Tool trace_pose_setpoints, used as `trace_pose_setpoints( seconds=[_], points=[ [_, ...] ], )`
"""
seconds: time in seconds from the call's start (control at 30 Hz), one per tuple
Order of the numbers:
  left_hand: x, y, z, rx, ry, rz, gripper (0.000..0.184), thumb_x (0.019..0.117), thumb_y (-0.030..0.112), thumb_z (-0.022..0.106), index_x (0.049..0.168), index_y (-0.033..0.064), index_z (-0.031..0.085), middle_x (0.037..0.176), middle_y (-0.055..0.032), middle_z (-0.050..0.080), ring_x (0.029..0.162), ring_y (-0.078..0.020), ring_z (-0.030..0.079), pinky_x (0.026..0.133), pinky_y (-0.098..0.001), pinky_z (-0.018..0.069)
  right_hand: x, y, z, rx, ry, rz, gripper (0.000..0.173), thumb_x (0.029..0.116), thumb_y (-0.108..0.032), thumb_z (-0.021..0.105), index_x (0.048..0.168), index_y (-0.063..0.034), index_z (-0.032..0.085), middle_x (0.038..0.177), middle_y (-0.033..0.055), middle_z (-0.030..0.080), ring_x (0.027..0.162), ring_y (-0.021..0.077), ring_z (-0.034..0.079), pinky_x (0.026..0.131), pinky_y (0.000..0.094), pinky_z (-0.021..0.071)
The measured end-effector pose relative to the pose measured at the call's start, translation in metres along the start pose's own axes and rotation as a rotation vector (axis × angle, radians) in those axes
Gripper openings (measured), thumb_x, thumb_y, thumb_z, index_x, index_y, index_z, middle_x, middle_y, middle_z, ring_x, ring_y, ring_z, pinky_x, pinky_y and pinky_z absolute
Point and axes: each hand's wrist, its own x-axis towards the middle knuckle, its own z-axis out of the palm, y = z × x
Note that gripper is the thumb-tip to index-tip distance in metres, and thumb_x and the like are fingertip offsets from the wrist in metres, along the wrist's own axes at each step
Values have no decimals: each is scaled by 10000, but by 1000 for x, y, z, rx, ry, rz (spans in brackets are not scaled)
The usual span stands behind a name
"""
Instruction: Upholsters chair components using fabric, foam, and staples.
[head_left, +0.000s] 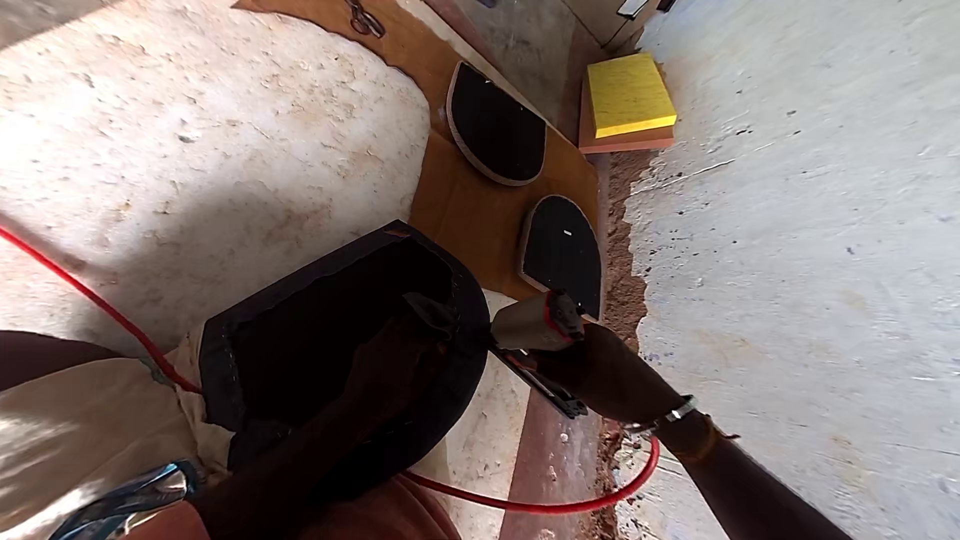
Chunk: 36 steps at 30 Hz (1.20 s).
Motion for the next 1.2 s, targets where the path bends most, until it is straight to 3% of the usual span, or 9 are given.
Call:
trace_pose_setpoints(
  seconds=[0.17,0.27,0.33,0.73,0.9,1.0,1.1,1.17,1.2],
  points=[
    [9,-12,10,-33,30,57,494,1043,543,432,1020,189,776,1320,-52,650,1318,-262,540,1039,-489,486,-8,-20,3,-183,-27,-56,444,852,-694,661,884,-251,679,734,-78,648,726,65,659,660,365,552],
    [13,-19,12,-65,25,110,505,1052,528,425,947,166,762,1300,-63,636,1287,-262,543,1046,-486,462,1,-30,7,-267,-61,-56,462,880,-692,630,891,-234,682,726,-48,645,732,111,665,661,409,545],
    [13,-22,12,-98,18,129,495,1056,515,434,964,162,769,1380,-71,606,1349,-272,513,1083,-513,447,9,-37,9,-298,-96,-31,467,896,-682,625,919,-219,679,749,-29,652,761,138,674,686,430,554],
    [13,-19,17,-21,-50,127,524,1071,546,354,1059,207,754,1431,-35,556,1379,-236,466,1081,-475,424,-5,-54,15,-222,-255,52,488,876,-662,647,954,-182,684,807,-3,667,804,150,677,734,435,555],
    [11,-18,21,5,-36,142,520,1068,537,368,1007,192,752,1409,-45,566,1366,-239,476,1076,-469,424,-17,-54,27,-224,-302,43,526,886,-689,616,978,-176,687,832,22,679,835,180,687,752,470,555],
    [12,-14,14,16,-48,129,544,1071,552,348,1028,194,754,1430,-38,560,1372,-235,473,1090,-463,409,-22,-25,20,27,-221,81,467,860,-616,710,1027,-180,699,822,-18,697,745,119,690,720,384,591],
    [12,-21,7,-22,-11,115,526,1060,571,380,1039,214,766,1426,-5,581,1359,-225,492,1070,-473,431,-23,37,40,465,3,218,450,858,-514,765,1026,-102,695,726,52,680,572,185,666,569,375,608],
    [10,-22,3,-50,9,127,524,1051,576,408,980,199,765,1368,9,617,1314,-220,520,1043,-481,442,-14,83,74,551,114,319,460,898,-468,755,1082,-56,663,762,88,668,578,209,655,563,388,598],
    [9,-23,2,-70,32,137,515,1047,568,433,930,186,757,1312,13,646,1281,-218,544,1033,-487,453,-7,105,97,523,142,373,486,929,-436,738,1184,-39,621,831,111,676,625,222,669,600,406,602]
  ],
)
